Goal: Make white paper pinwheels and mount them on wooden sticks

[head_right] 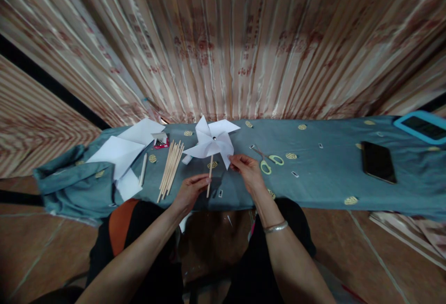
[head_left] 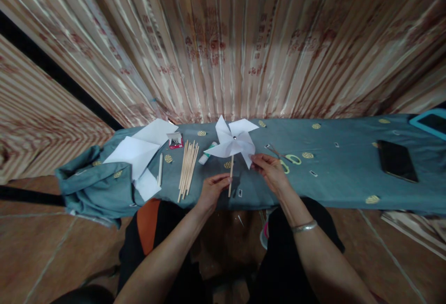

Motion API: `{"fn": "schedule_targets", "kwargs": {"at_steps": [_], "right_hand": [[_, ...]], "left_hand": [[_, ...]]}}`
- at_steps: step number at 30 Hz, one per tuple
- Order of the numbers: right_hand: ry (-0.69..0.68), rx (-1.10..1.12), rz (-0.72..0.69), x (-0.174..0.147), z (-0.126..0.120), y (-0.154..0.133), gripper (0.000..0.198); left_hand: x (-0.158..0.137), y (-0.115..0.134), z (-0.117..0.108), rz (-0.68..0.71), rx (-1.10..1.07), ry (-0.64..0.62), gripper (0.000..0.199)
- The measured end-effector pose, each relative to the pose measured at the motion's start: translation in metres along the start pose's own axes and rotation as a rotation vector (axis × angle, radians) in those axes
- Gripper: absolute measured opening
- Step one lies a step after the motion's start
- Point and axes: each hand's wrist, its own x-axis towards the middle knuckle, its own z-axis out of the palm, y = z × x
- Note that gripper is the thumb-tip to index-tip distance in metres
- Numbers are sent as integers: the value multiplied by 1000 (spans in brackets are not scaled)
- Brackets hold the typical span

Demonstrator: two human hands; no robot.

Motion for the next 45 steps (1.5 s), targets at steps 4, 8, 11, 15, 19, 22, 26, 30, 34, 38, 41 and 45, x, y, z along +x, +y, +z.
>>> {"fn": "schedule_targets", "kwargs": {"at_steps": [4,8,11,15,19,22,26,30,34,38,41,45], "right_hand": [[-26,19,46,-3,4,0,38],[-46,13,70,-5,7,-1,38],[-63,0,92,-7,9,-1,37],[-86,8,126,-10,12,-1,37],[-107,3,143,-11,15,1,37],[-114,6,151,-11,17,2,39],[-133,-7,143,-11,17,4,38],[-144,15,151,-11,15,4,36],[-153,63,174,-12,15,1,35],[-147,96,200,-13,16,-1,36],[-152,115,198,-13,16,-1,34],[-189,95,194,-13,16,2,33]], "left_hand": [[1,-1,1,-1,-6,14,32],[1,-1,1,-4,-12,14,34],[1,0,2,-10,-16,12,35],[1,0,2,-5,-21,9,34],[1,-1,2,-3,-16,-10,34],[0,-2,2,-3,-15,-16,35],[0,-2,2,-6,-18,-29,36],[0,-2,2,-12,-18,-13,35],[0,-1,3,-8,-24,-8,34],[-1,-1,3,-15,-37,-28,36],[-1,-1,3,-13,-37,-32,36],[-2,-1,4,-19,-36,-28,37]]}}
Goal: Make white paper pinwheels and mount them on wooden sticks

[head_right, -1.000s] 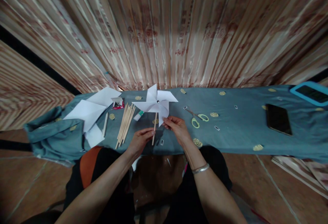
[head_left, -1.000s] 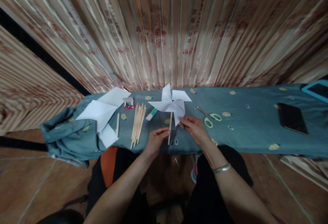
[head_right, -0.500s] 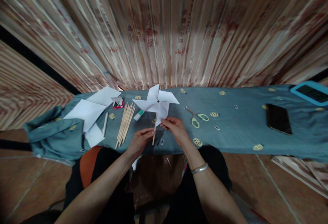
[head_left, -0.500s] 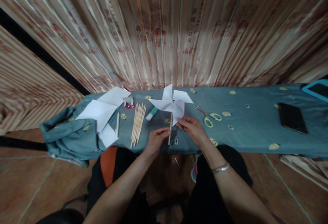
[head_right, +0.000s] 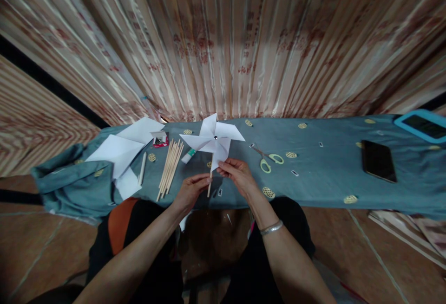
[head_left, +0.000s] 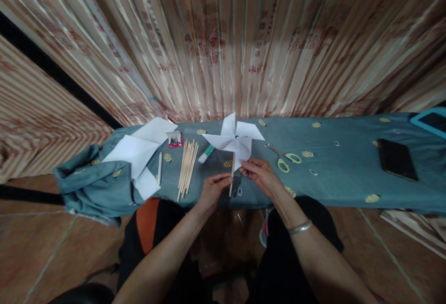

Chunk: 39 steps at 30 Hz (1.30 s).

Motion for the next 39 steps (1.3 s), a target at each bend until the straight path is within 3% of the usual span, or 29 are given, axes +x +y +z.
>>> {"fn": "schedule_targets", "kwargs": {"at_steps": [13,27,34,39], "right_hand": [[-38,-119,-6,6,0,10,35],[-7,-393,-242,4,1,28,30],[38,-355,-270,-7,9,34,29],[119,-306,-206,-9,11,35,36]], "left_hand": [[-2,-2,2,-8,16,-34,36],[-4,1,2,9,12,-41,39],[-3,-3,3,0,-2,-52,46],[-4,-5,4,-11,-11,-78,47]]}}
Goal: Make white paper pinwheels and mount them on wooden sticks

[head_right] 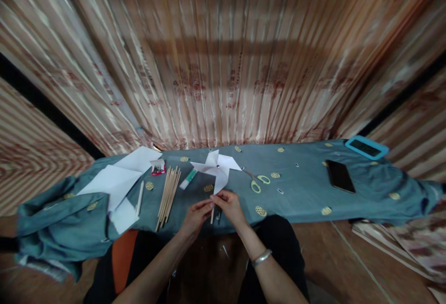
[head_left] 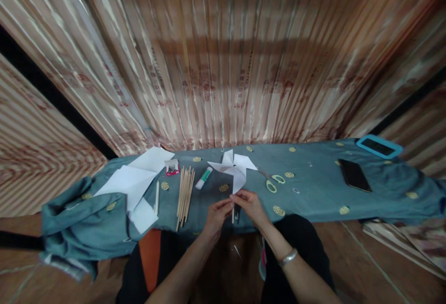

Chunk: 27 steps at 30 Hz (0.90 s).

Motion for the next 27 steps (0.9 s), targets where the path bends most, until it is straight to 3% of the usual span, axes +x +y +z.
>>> {"fn": "schedule_targets", "kwargs": {"at_steps": [16,22,27], "right_hand": [[79,-142,42,-4,-31,-17,40],[143,-277,21,1,-69,-32,44],[240,-457,9,19,-122,-44,47]], "left_hand": [[-11,-1,3,-52,73,-32,38],[-14,-6,1,-52,117,-58,36],[-17,-14,-1,-41,152,-107,32]]}}
